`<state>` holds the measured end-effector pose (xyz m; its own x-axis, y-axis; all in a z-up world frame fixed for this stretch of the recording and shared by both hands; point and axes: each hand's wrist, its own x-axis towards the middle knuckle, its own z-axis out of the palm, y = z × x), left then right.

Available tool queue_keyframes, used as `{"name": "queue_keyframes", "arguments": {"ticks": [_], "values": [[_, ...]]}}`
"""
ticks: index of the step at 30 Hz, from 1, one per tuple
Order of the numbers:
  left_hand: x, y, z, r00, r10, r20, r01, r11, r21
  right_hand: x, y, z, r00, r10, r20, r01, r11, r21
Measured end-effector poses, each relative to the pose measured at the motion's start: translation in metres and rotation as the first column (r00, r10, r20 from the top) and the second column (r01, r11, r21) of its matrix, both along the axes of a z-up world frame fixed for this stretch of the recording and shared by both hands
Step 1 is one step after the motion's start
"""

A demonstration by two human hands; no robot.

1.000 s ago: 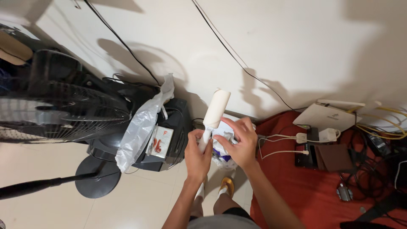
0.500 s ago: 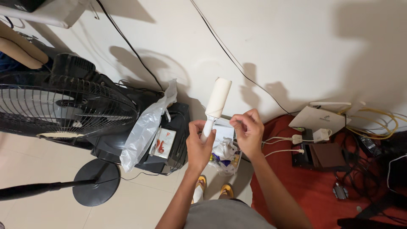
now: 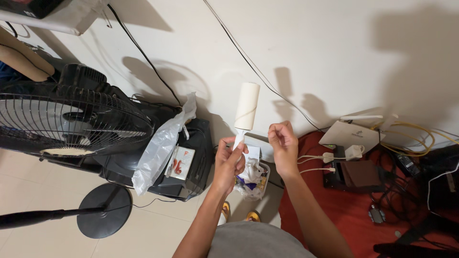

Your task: The person cleans a table with a red tablecloth using a lint roller, moving items like containers and a wallet to clean underneath them, and then removes a used sheet from the lint roller.

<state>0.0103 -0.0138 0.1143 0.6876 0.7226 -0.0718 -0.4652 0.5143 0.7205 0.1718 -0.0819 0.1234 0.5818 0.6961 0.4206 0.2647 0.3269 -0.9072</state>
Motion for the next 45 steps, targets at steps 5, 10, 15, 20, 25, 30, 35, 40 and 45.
{"name": "queue_keyframes", "arguments": {"ticks": [5,10,15,20,25,30,35,40,45], "values": [[-0.003,-0.004,-0.004,0.979,-0.115,0.167,0.142,0.977,-0.156,-0.010,-0.009,0.010,0.959,0.221,-0.176,-0.222,0.975,0.014],[-0.011,-0.014,-0.007,0.912,-0.145,0.383,0.263,0.924,-0.277,-0.006,-0.004,0.006,0.924,0.279,-0.263,-0.231,0.952,0.200],[-0.012,-0.027,-0.012,0.798,-0.163,0.581,0.455,0.795,-0.402,0.001,-0.009,0.012,0.854,0.322,-0.408,-0.219,0.935,0.280],[-0.008,-0.033,-0.035,0.663,-0.103,0.741,0.549,0.740,-0.388,0.001,-0.018,0.010,0.694,0.464,-0.550,-0.212,0.862,0.460],[-0.031,-0.005,-0.043,0.569,0.001,0.822,0.454,0.834,-0.315,0.046,-0.039,0.012,0.825,0.378,-0.420,-0.142,0.859,0.492],[-0.054,0.002,-0.014,0.915,-0.092,0.392,0.189,0.957,-0.219,0.070,-0.027,-0.003,0.958,0.212,-0.191,-0.258,0.931,-0.259],[-0.052,0.002,-0.009,0.992,-0.074,0.101,0.078,0.997,-0.028,0.083,-0.001,-0.083,0.966,0.202,-0.161,-0.256,0.838,-0.482],[-0.050,0.005,-0.024,0.998,-0.036,-0.054,0.039,0.998,0.055,0.117,0.008,-0.202,0.974,0.152,-0.168,-0.223,0.784,-0.579],[-0.049,0.005,-0.049,0.963,0.048,-0.265,-0.019,0.994,0.110,0.140,0.008,-0.310,0.939,0.003,-0.343,-0.232,0.744,-0.626]]}}
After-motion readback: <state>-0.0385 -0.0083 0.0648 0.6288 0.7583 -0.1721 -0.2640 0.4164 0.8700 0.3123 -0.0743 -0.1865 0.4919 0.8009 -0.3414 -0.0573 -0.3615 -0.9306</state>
